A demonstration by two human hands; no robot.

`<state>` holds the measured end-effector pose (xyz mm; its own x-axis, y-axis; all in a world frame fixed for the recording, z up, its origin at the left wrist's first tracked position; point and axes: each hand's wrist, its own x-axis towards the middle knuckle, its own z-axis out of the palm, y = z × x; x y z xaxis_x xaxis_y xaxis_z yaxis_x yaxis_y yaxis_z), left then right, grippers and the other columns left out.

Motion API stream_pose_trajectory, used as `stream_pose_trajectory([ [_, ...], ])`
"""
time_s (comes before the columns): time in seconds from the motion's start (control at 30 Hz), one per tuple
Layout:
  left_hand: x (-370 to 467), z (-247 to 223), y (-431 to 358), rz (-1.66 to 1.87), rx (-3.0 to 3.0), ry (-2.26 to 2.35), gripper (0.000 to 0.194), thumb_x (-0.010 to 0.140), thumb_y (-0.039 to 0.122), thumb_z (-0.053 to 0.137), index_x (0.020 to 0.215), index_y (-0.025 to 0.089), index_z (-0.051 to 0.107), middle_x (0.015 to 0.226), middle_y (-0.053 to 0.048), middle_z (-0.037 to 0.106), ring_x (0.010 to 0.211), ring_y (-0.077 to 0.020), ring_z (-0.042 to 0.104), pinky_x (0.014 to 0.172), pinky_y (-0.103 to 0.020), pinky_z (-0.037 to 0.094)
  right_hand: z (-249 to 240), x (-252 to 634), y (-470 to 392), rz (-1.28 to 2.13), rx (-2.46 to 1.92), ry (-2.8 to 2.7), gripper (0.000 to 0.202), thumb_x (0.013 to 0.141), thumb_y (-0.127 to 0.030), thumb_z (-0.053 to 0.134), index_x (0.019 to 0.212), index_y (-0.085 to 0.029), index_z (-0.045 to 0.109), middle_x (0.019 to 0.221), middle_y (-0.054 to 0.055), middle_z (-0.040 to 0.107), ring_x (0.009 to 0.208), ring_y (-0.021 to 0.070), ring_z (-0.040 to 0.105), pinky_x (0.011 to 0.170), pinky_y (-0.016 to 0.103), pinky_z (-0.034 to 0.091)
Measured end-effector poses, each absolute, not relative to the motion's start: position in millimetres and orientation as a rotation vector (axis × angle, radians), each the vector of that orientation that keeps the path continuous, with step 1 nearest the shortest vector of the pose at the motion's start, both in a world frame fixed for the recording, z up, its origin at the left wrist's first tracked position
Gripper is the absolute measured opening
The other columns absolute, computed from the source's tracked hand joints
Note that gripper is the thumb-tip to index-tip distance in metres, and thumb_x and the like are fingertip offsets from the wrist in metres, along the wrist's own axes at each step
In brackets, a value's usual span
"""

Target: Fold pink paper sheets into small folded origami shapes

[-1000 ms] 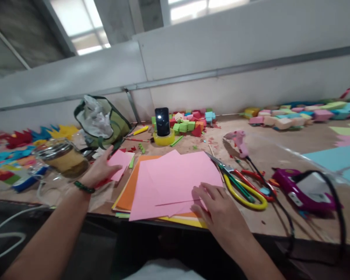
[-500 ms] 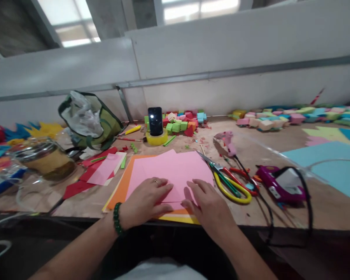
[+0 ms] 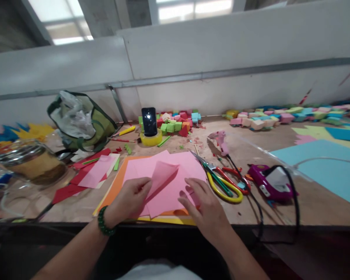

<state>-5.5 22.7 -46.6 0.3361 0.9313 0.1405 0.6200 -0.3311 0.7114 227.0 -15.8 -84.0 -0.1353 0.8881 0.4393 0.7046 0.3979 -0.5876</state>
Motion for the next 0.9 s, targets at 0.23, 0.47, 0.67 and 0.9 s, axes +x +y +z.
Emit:
stream_pose_trajectory([
  [0.23, -17, -45, 19, 0.947, 1.423, 1.065, 0.041, 0.085, 0.047, 0.052, 0.060, 0.018, 0.037, 0.058, 0.006, 0.030, 0.054, -0.0079, 0.028, 0.051, -0.019, 0.027, -60, 230, -9, 0.367, -1.375, -1.626, 0.057, 0.080, -0.042, 0.066, 0.131, -0.025, 0.048, 0.133, 0.011, 0.053, 0.120, 0.0281, 0.052, 0.099, 0.046, 0.045],
  [0.47, -19, -38, 3, 0.957, 1.284, 0.959, 0.037, 0.078, 0.050, 0.064, 0.073, 0.014, 0.057, 0.066, 0.002, 0.051, 0.060, -0.0088, 0.043, 0.056, -0.019, 0.036, -43, 212, 4, 0.874, -1.199, -1.299, 0.054, 0.070, -0.039, 0.076, 0.116, -0.018, 0.060, 0.071, 0.002, 0.065, 0.062, 0.0153, 0.060, 0.058, 0.028, 0.052],
  [0.67, -23, -40, -2, 0.956, 1.413, 1.045, 0.033, 0.076, 0.043, 0.068, 0.074, 0.010, 0.062, 0.064, 0.000, 0.053, 0.059, -0.0099, 0.044, 0.053, -0.020, 0.033, -40, 196, -3, 0.915, -1.224, -1.237, 0.051, 0.067, -0.039, 0.078, 0.111, -0.018, 0.063, 0.067, 0.000, 0.061, 0.057, 0.0131, 0.057, 0.053, 0.025, 0.051],
  [0.9, -28, -40, -3, 0.929, 1.281, 0.956, 0.035, 0.069, 0.042, 0.074, 0.085, 0.012, 0.066, 0.068, 0.000, 0.058, 0.058, -0.0091, 0.047, 0.051, -0.018, 0.035, -39, 195, -5, 1.102, -1.163, -1.215, 0.049, 0.069, -0.037, 0.077, 0.111, -0.018, 0.060, 0.064, -0.001, 0.060, 0.059, 0.0147, 0.062, 0.054, 0.026, 0.053],
])
